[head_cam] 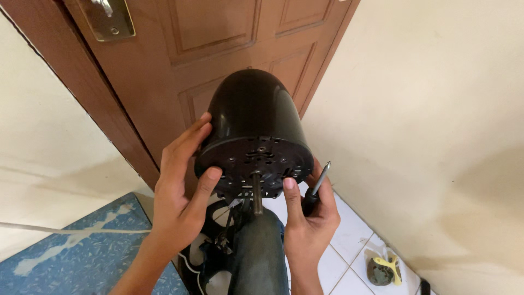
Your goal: The person uses a screwdriver to remove screws from the rear housing of an electric fan motor. They loosen and remove several screws around the perimeter of the motor casing while seated on a stool.
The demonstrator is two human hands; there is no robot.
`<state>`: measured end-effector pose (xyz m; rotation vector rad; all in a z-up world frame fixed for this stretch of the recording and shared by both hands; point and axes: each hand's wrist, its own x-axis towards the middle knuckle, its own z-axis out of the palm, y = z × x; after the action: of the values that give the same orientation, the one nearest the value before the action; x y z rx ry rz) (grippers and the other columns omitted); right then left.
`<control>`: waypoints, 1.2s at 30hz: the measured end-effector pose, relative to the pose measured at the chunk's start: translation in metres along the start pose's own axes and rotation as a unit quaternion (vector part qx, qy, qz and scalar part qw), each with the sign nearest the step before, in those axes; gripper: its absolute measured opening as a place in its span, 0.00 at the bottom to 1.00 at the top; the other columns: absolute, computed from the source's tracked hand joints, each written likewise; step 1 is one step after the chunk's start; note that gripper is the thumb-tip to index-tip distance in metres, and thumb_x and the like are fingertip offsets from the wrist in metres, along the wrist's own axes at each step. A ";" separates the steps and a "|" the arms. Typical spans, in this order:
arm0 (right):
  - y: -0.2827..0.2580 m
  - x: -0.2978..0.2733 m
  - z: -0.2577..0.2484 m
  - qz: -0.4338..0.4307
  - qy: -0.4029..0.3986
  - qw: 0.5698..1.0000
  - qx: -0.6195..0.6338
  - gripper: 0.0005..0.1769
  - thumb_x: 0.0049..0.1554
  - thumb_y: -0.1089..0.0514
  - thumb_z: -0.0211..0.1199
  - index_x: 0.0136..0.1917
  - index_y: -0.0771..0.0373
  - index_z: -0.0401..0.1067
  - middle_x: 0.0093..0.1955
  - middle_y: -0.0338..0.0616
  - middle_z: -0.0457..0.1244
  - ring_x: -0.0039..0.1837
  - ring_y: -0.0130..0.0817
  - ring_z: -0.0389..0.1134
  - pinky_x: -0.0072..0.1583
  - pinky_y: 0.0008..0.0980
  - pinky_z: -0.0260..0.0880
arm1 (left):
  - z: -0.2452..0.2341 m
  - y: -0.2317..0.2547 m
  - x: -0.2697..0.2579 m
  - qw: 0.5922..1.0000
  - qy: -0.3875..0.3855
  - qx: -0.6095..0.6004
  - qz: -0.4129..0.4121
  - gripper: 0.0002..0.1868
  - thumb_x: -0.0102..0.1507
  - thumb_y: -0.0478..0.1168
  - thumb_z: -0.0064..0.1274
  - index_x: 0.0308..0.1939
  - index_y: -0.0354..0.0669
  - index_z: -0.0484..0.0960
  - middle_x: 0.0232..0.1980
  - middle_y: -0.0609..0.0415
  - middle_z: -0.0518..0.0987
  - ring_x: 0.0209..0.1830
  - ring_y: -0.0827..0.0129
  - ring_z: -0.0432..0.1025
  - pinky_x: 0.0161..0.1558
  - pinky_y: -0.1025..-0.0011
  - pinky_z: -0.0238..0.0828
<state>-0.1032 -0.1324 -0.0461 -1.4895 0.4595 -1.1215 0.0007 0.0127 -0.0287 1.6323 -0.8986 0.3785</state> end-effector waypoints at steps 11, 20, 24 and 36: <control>-0.017 -0.049 -0.020 -0.063 0.003 0.976 -0.208 0.21 0.60 0.65 0.62 0.67 0.67 0.71 0.67 0.52 0.68 0.58 0.34 0.72 0.46 0.24 0.69 | -0.005 0.021 -0.041 0.996 0.038 0.056 -0.063 0.33 0.65 0.41 0.58 0.72 0.38 0.67 0.72 0.43 0.71 0.69 0.55 0.70 0.65 0.64 0.69; -0.021 -0.089 -0.027 -0.043 -0.066 0.962 -0.261 0.19 0.58 0.66 0.61 0.63 0.66 0.75 0.66 0.52 0.68 0.67 0.38 0.71 0.54 0.25 0.74 | -0.028 0.026 -0.107 0.981 0.047 0.102 -0.157 0.28 0.62 0.41 0.59 0.66 0.40 0.73 0.70 0.46 0.73 0.70 0.54 0.69 0.64 0.61 0.68; -0.020 -0.103 -0.022 0.062 -0.099 0.952 -0.282 0.20 0.54 0.64 0.64 0.61 0.60 0.78 0.62 0.45 0.71 0.50 0.27 0.77 0.36 0.21 0.67 | -0.042 0.027 -0.140 0.961 0.054 0.107 -0.251 0.25 0.60 0.40 0.59 0.62 0.43 0.77 0.68 0.50 0.75 0.69 0.57 0.71 0.62 0.60 0.70; 0.001 -0.146 -0.011 -0.012 -0.228 0.957 -0.181 0.15 0.57 0.67 0.68 0.58 0.64 0.80 0.59 0.43 0.74 0.33 0.14 0.61 0.33 0.16 0.55 | -0.082 0.016 -0.210 0.921 0.049 0.162 -0.351 0.18 0.60 0.41 0.59 0.54 0.46 0.82 0.62 0.51 0.78 0.66 0.57 0.73 0.60 0.59 0.71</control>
<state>-0.1800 -0.0222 -0.1046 -2.0154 0.3331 -0.6955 -0.1301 0.1629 -0.1365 2.0921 -0.1308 0.1008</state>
